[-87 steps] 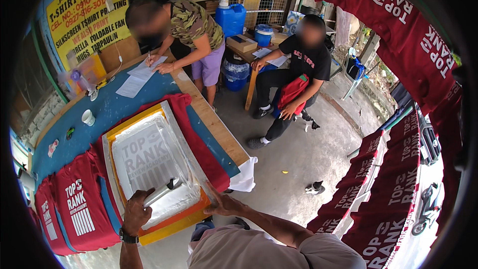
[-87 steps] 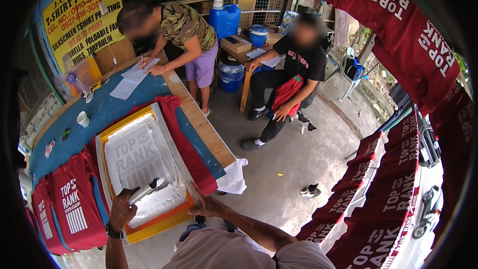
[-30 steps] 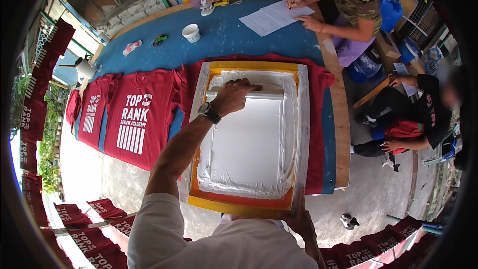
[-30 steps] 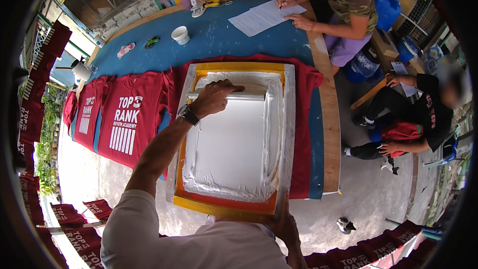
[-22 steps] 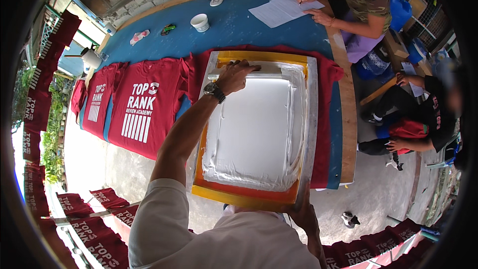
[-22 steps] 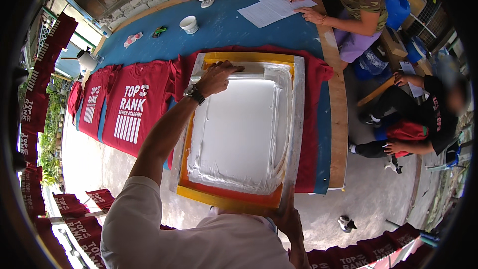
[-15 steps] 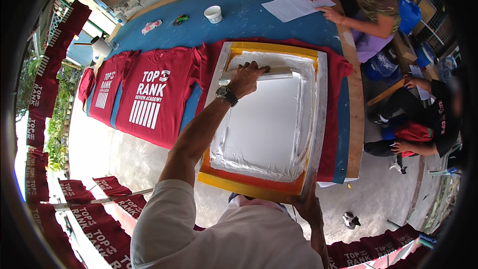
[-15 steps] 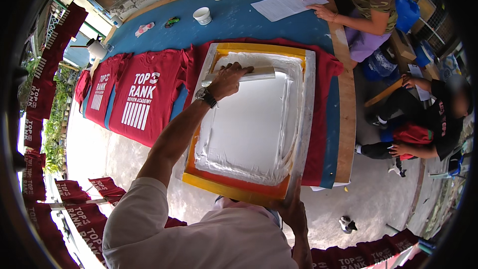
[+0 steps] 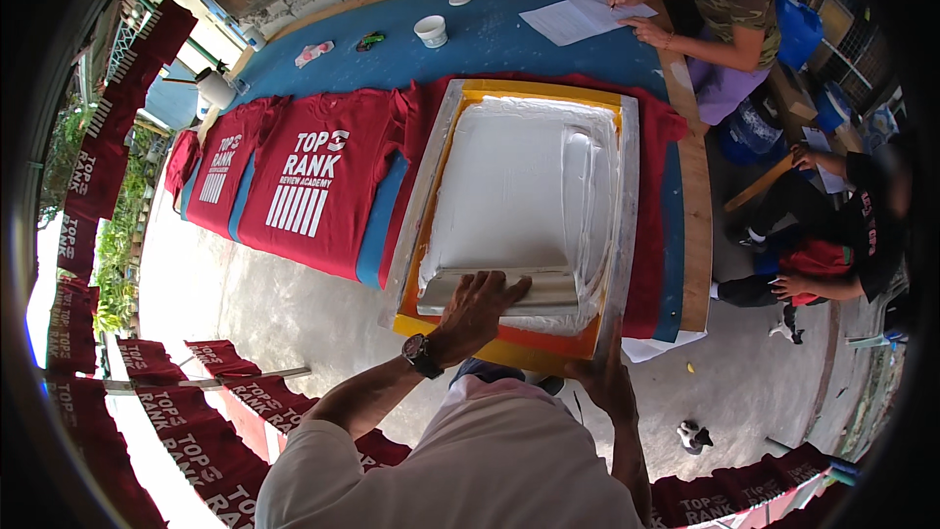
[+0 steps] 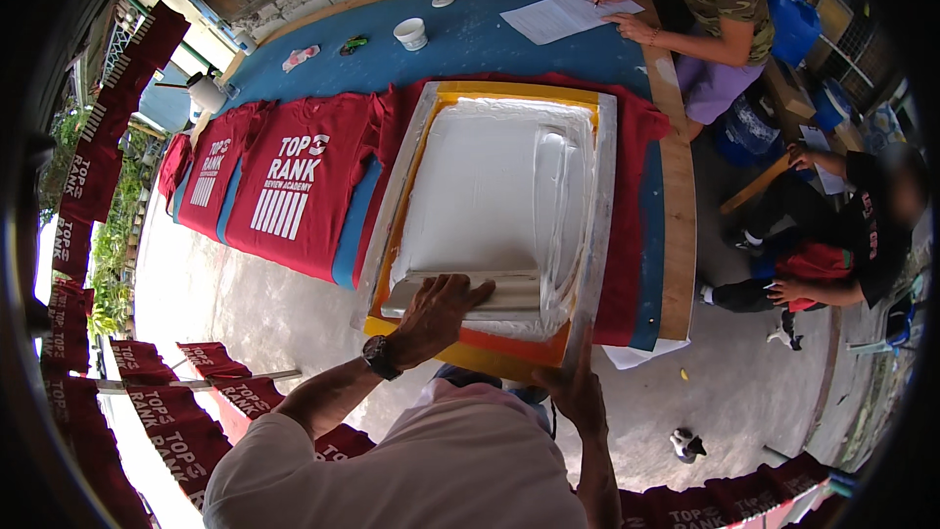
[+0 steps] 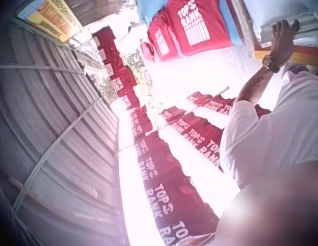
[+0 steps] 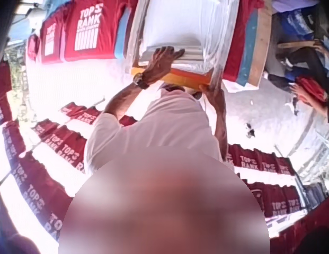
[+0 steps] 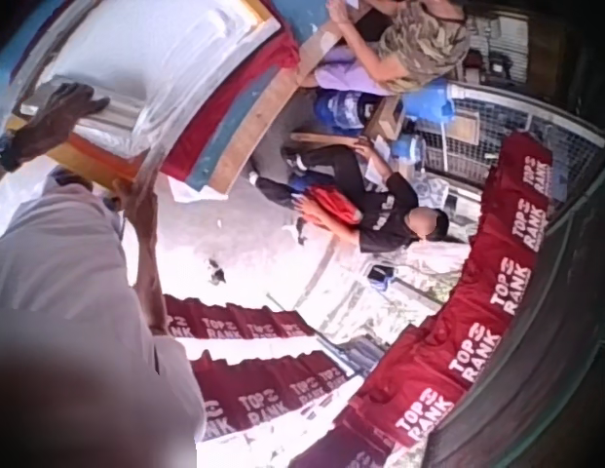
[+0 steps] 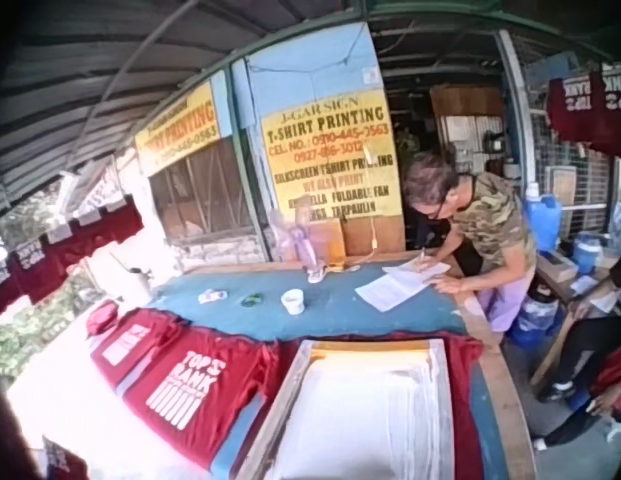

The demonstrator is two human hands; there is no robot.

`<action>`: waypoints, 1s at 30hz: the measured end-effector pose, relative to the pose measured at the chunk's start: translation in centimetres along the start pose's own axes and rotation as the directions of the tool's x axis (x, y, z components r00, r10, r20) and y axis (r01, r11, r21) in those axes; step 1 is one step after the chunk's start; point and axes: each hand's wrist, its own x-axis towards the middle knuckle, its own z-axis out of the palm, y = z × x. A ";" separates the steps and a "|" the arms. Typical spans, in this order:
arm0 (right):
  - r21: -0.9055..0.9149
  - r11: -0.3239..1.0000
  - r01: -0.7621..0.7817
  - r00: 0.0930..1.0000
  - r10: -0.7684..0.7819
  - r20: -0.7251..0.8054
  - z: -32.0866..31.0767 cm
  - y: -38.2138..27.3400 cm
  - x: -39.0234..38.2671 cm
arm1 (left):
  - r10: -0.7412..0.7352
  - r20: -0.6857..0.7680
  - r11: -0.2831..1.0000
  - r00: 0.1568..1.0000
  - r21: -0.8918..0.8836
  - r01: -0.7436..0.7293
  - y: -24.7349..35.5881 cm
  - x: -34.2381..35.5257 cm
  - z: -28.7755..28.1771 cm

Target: The person uses a squeegee to spread white ink across a screen printing frame placed over a red t-shirt. They repeatedly pull the squeegee to ensure even coverage, then lift the frame to reveal the printed design. The person briefly sprays the screen with a spray bottle before continuing to print another shirt.

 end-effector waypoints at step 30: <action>0.001 1.000 0.027 0.999 -0.027 -0.028 0.2 -0.4 -0.1 | 0.383 -0.126 0.918 0.915 0.160 -0.362 -8.9 15.9 1.3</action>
